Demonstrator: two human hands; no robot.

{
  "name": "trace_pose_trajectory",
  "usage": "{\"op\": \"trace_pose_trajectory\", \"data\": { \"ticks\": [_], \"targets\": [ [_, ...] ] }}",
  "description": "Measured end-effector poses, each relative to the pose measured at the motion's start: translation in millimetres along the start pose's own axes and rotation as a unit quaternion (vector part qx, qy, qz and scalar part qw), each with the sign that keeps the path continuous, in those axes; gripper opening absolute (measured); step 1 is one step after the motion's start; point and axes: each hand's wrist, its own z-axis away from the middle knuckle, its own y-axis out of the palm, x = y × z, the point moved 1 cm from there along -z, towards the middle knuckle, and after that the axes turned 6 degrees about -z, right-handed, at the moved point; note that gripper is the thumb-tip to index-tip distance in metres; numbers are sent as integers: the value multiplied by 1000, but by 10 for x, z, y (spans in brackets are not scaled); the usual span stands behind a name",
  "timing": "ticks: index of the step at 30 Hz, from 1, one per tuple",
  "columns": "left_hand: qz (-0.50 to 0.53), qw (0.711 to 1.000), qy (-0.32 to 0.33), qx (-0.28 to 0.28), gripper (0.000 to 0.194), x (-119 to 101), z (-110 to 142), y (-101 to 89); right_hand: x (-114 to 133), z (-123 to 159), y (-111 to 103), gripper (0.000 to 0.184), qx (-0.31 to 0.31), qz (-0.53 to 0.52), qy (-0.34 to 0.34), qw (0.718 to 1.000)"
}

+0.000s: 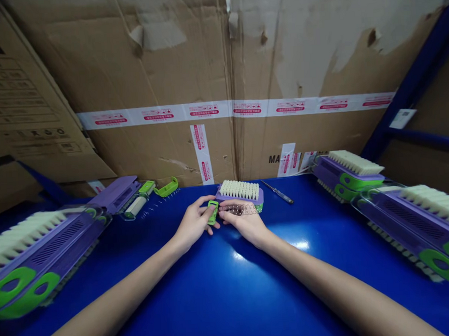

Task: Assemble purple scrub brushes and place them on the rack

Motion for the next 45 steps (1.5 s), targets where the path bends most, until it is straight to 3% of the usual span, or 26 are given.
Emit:
{"op": "trace_pose_trajectory", "data": {
  "ticks": [4,9,21,28,33,40,45],
  "targets": [
    [26,1000,4,0,35,26,24,-10,21,20,-4,28,-4,43,-40,998],
    [-22,999,5,-32,41,70,28,-14,61,96,6,25,1,82,-75,994],
    [50,995,17,89,58,-12,90,-63,3,54,-40,26,-2,48,-46,998],
    [45,992,34,113,70,-6,111,-88,14,71,-49,25,1,34,-44,998],
    [62,989,36,133,66,5,103,-96,24,83,-61,24,11,40,-50,998],
    [49,994,35,87,48,10,120,-49,22,117,-21,18,22,136,-125,983],
    [51,995,24,77,46,17,109,-42,7,110,-30,18,35,141,-129,981]
  ]
}}
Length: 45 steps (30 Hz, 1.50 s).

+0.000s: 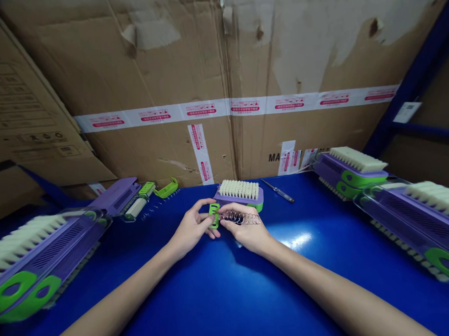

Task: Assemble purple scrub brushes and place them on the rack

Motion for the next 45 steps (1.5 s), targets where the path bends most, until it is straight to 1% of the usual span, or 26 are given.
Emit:
{"op": "trace_pose_trajectory", "data": {
  "ticks": [3,7,11,14,21,27,35,45],
  "targets": [
    [-2,1000,-7,0,50,19,-26,-6,-27,6,6,17,6,12,-5,1000],
    [2,1000,-8,6,52,39,-43,-18,-68,20,19,19,-4,17,-14,1000],
    [-5,1000,-4,13,53,40,-37,-21,-90,27,22,19,-13,38,-37,999],
    [-12,1000,-3,8,49,37,-31,-14,-92,22,23,19,-18,43,-46,998],
    [-24,1000,9,-1,38,19,-18,-3,-99,17,30,18,-23,33,-42,998],
    [-18,1000,8,-1,37,-9,-7,0,-90,22,28,18,-14,32,-45,998],
    [-22,1000,14,3,36,24,-11,16,-41,23,45,17,-20,75,-58,995],
    [-19,1000,11,16,33,-3,12,-14,-9,36,40,17,-9,86,-66,994]
  ]
}}
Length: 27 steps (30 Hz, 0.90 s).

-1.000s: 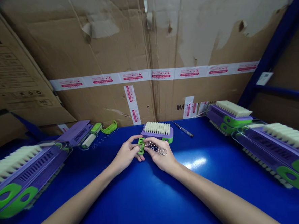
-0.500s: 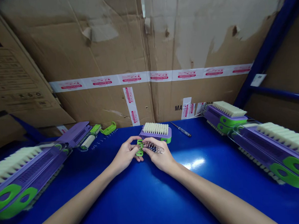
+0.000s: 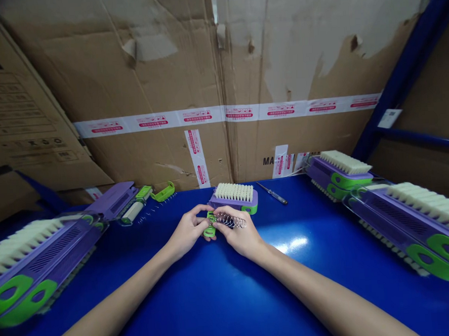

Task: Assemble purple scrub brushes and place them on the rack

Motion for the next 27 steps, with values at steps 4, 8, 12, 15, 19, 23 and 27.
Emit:
{"op": "trace_pose_trajectory", "data": {
  "ticks": [4,8,12,15,19,23,27],
  "targets": [
    [6,1000,-13,1,41,-15,5,-5,6,-1,-2,17,-7,-4,1,1000],
    [-3,1000,-12,19,47,-35,15,-8,13,1,1,16,-18,-5,-7,1000],
    [-2,1000,-3,31,51,-25,14,-17,23,3,3,15,-35,3,-18,999],
    [0,999,4,39,53,-12,9,-28,23,2,3,15,-44,11,-25,999],
    [0,999,10,51,56,-14,12,-38,16,3,3,16,-56,26,-33,998],
    [1,998,13,59,58,-19,13,-40,15,4,5,15,-58,26,-35,997],
    [1,998,10,62,57,-17,12,-41,19,7,7,15,-57,33,-41,997]
  ]
}}
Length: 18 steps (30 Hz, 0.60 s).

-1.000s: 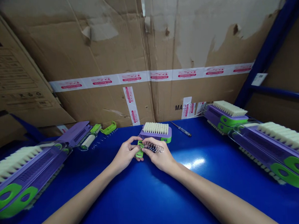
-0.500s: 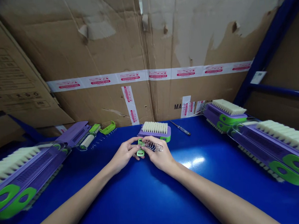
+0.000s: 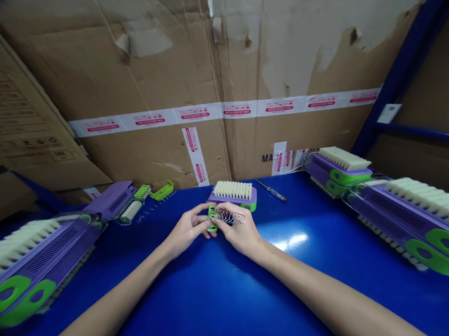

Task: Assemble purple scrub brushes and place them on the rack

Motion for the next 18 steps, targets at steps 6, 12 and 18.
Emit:
{"op": "trace_pose_trajectory", "data": {
  "ticks": [6,12,18],
  "targets": [
    [-2,1000,-5,1,57,-1,-1,-4,-17,-7,-5,15,11,29,-30,999],
    [9,1000,-14,-9,56,1,-12,0,-22,-30,-40,14,71,37,-78,994],
    [27,999,-18,11,55,25,-9,9,-22,-34,-58,15,81,41,-67,994]
  ]
}}
